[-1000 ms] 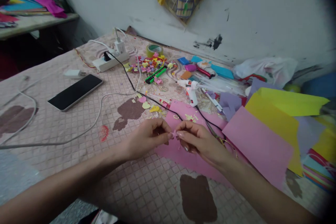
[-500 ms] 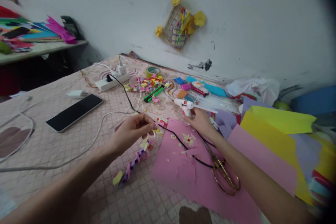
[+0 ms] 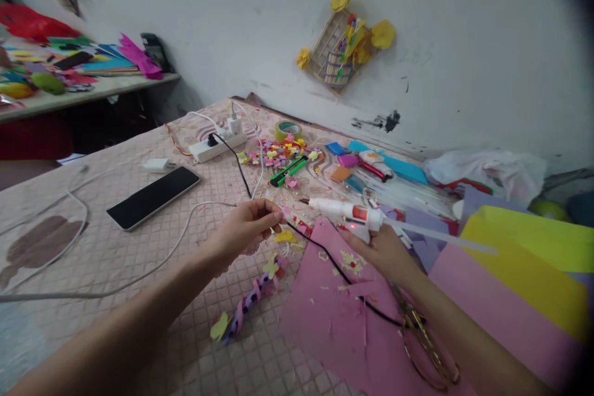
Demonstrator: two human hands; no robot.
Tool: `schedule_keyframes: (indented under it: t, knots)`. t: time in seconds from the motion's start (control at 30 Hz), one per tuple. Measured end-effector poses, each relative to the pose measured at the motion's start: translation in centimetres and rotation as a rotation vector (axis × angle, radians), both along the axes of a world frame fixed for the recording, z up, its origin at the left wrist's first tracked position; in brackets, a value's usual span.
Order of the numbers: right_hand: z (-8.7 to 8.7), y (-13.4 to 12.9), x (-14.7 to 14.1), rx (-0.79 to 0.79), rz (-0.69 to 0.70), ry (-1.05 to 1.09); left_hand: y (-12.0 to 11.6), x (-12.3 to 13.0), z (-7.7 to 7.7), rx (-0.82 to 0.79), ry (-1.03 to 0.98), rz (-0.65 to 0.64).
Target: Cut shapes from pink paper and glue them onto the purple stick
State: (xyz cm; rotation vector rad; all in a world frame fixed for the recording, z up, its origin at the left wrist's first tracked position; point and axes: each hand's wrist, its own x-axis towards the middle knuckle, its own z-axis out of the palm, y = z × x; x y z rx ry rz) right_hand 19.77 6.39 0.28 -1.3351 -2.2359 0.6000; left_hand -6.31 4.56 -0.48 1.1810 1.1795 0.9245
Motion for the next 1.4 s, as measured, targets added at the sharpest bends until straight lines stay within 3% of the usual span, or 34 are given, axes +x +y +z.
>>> schedule_keyframes:
  t: [0.23, 0.77, 1.4]
  knots:
    - [0.5, -1.4, -1.2, 0.113, 0.077, -0.024, -0.1, 0.2, 0.1, 0.022, 0.047, 0.013]
    - [0.2, -1.4, -1.2, 0.065, 0.095, -0.008, -0.6, 0.7, 0.5, -0.007, 0.048, 0.06]
    - [0.2, -1.5, -1.2, 0.086, 0.085, -0.054, -0.5, 0.6, 0.2, 0.049, 0.052, 0.026]
